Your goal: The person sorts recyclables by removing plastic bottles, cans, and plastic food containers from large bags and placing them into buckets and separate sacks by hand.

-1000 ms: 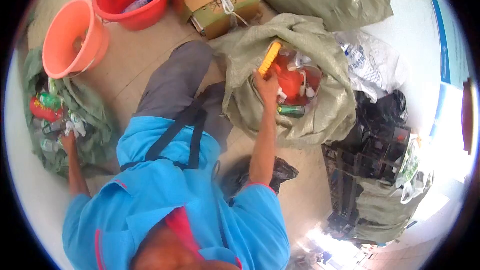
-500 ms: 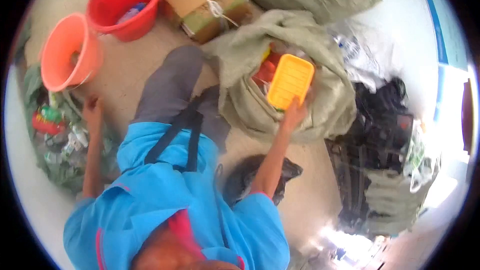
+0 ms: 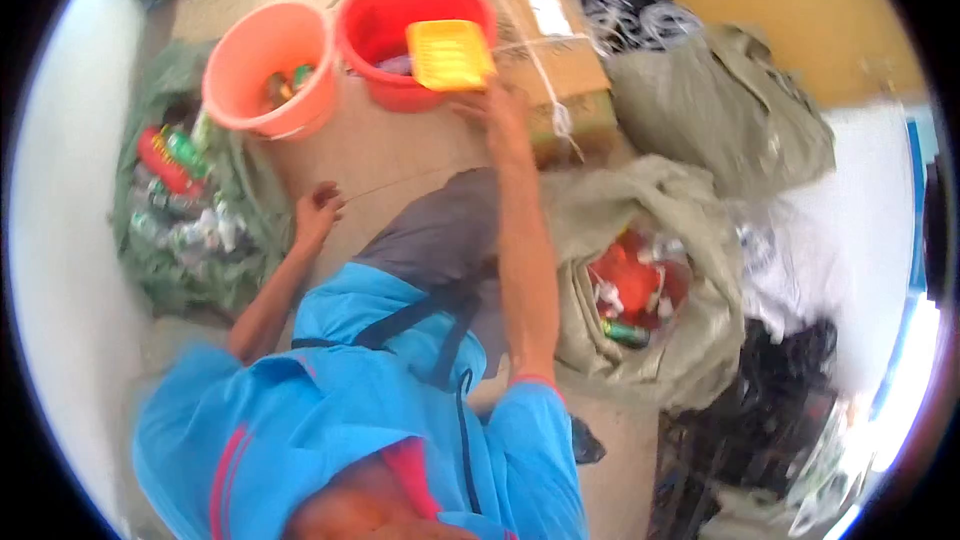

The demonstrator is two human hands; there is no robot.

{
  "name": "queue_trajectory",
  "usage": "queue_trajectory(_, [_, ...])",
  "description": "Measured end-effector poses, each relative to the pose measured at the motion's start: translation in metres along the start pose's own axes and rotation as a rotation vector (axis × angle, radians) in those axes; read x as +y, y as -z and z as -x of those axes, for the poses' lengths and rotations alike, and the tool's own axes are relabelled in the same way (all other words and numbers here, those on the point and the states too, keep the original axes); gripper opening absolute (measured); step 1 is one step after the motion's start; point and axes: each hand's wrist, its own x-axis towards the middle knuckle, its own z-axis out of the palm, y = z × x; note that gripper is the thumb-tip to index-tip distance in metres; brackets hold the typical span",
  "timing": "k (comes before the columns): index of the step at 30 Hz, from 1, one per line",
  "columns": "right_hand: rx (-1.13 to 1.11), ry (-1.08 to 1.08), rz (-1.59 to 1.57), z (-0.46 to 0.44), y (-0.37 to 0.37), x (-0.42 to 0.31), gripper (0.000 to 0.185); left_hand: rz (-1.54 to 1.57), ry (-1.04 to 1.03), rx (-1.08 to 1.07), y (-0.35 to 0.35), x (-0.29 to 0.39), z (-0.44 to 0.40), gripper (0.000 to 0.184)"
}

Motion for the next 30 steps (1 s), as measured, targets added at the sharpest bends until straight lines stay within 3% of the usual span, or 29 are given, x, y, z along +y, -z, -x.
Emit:
queue_trajectory(4, [0.125,0.022,0.103,-0.001,0.024,0.020,0.042,-0.052,0.002,-0.040,0.026,-0.009,-0.003,0.031])
queue_trajectory(6, [0.222,0.169,0.284,0.038,0.047,0.014,0.040,0.012,0.041,-0.073,0.042,-0.030,-0.017,0.030])
queue_trajectory(7, [0.319,0.206,0.371,0.069,0.071,-0.005,0.036,0.009,0.057,-0.111,0.042,-0.031,-0.017,0.030])
queue_trajectory(9, [0.536,0.288,0.250,0.127,0.136,-0.023,0.030,-0.048,0.035,-0.123,0.040,-0.018,-0.018,0.031])
queue_trajectory(11, [0.887,0.325,0.257,0.164,0.223,-0.014,0.022,-0.033,0.047,-0.136,0.025,0.001,-0.014,0.031])
queue_trajectory(12, [1.045,0.236,0.397,0.178,0.257,-0.006,0.027,-0.021,0.037,-0.141,0.018,0.014,-0.015,0.031])
queue_trajectory(13, [1.133,0.163,1.033,0.191,0.304,0.016,0.034,-0.027,0.029,-0.152,0.005,0.031,-0.013,0.031])
queue_trajectory(14, [1.145,0.169,1.021,0.192,0.317,0.030,0.034,-0.081,-0.015,-0.201,-0.012,0.050,-0.009,0.031])
queue_trajectory(16, [0.883,-0.107,1.261,0.187,0.323,0.060,0.041,-0.153,-0.077,-0.255,-0.049,0.080,0.004,0.031])
queue_trajectory(17, [0.894,-0.102,1.245,0.179,0.319,0.073,0.041,-0.163,-0.126,-0.307,-0.068,0.093,0.010,0.030])
queue_trajectory(19, [0.970,-0.337,1.148,0.156,0.313,0.092,0.042,-0.204,-0.207,-0.382,-0.109,0.116,0.026,0.028])
queue_trajectory(20, [0.977,-0.334,1.128,0.148,0.322,0.095,0.042,-0.240,-0.233,-0.411,-0.129,0.125,0.036,0.027])
queue_trajectory(23, [0.667,-0.166,0.661,0.139,0.336,0.104,0.054,-0.232,-0.272,-0.612,-0.189,0.124,0.060,0.025])
queue_trajectory(30, [0.855,-0.225,0.856,0.146,0.331,0.075,0.062,-0.321,-0.278,-0.951,-0.280,0.095,0.097,0.021])
